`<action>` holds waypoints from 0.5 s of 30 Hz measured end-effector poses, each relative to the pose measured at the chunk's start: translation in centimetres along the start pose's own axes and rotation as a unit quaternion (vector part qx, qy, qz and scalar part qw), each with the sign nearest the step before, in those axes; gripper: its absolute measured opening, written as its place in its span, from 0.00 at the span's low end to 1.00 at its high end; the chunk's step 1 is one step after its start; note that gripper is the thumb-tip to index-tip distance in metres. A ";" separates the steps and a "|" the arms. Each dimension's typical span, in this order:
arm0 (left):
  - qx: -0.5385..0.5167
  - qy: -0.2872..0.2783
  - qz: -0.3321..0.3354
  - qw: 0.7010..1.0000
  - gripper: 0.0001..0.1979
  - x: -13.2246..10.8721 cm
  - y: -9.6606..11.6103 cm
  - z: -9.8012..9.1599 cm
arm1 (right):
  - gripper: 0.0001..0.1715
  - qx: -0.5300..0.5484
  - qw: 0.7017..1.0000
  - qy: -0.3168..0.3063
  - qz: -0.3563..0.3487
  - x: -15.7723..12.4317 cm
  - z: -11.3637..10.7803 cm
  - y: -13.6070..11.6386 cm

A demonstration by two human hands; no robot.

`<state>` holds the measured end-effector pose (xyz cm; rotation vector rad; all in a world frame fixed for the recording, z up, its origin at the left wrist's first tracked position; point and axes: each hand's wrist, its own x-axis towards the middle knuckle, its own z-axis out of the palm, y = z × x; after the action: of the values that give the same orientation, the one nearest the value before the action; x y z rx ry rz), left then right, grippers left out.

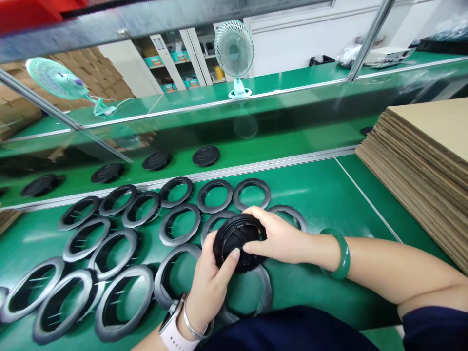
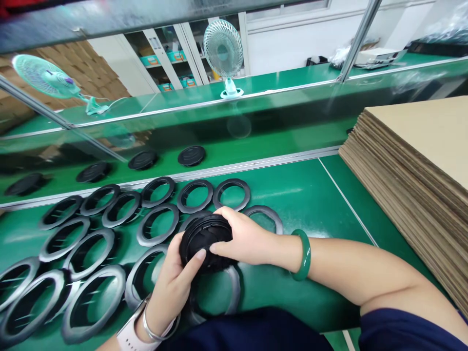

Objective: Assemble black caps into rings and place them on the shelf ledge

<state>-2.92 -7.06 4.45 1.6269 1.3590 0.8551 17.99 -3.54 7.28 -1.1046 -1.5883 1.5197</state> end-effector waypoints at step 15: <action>0.044 0.016 -0.013 0.999 0.16 -0.8 0.9 0.5 | 0.25 -0.189 0.981 0.053 0.002 -1.5 1.3 -0.2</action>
<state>-2.23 -7.98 5.01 1.6637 1.4553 0.8194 17.43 -5.41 7.44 -1.3678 -1.8475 1.1642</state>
